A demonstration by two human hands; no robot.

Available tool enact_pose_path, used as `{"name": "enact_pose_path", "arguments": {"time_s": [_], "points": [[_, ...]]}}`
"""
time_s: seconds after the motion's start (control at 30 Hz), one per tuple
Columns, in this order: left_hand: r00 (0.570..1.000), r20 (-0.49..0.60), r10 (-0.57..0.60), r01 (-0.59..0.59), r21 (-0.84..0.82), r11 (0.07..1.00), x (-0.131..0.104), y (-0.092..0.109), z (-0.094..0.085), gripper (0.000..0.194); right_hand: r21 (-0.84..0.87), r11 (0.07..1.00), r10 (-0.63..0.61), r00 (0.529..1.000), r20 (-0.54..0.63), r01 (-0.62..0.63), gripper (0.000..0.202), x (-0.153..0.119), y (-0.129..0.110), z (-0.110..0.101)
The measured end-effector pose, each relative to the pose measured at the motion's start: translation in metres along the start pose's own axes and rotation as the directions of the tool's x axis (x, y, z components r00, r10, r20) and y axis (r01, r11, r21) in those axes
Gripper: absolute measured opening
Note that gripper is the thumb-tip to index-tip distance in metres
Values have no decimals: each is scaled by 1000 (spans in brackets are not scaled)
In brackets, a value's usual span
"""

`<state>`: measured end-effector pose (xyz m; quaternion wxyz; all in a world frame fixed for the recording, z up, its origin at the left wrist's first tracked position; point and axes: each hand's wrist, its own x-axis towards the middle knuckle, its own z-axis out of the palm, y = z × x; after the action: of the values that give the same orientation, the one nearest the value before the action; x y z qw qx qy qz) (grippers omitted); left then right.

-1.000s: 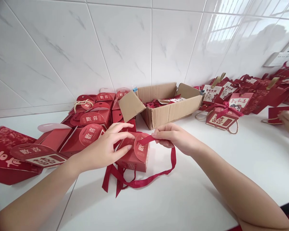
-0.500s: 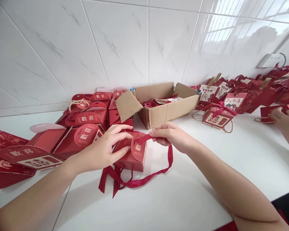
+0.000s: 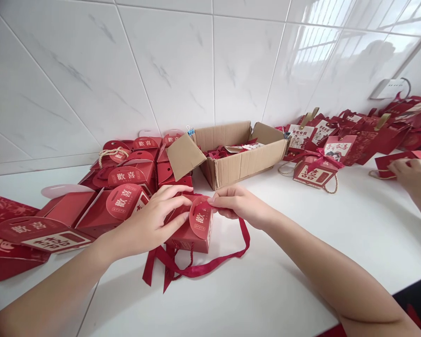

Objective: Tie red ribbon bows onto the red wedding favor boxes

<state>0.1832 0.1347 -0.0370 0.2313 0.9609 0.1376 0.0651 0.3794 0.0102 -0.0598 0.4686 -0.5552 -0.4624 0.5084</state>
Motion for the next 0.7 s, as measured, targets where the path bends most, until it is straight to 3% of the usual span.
{"name": "enact_pose_path", "arguments": {"time_s": [0.13,0.2,0.23,0.3,0.37,0.43,0.6,0.7], "points": [[999,-50,-17,16,-13,1000,2,0,2,22,-190,982,-11,1000,24,15,42,1,4,8],[995,-89,-35,33,-29,999,2,0,2,20,-383,921,-90,995,-45,66,41,0,0,10],[991,-127,-43,37,-50,998,1,0,1,19,-495,863,-181,977,-113,103,39,0,-3,11],[972,-231,-47,17,-128,992,0,1,-2,18,-691,706,-411,886,-217,158,33,1,-13,13],[937,-349,-26,-50,-207,977,-2,1,-7,16,-755,618,-540,817,-204,220,30,4,-27,18],[886,-464,24,-138,-213,967,-4,0,-13,12,-702,639,-537,836,-116,313,29,8,-41,27],[743,-648,168,-286,-79,955,-14,2,-28,8,-341,860,-368,924,100,380,23,19,-61,47],[717,-670,193,-290,-35,956,-20,6,-33,8,-132,926,-338,932,132,354,28,18,-62,44]]}}
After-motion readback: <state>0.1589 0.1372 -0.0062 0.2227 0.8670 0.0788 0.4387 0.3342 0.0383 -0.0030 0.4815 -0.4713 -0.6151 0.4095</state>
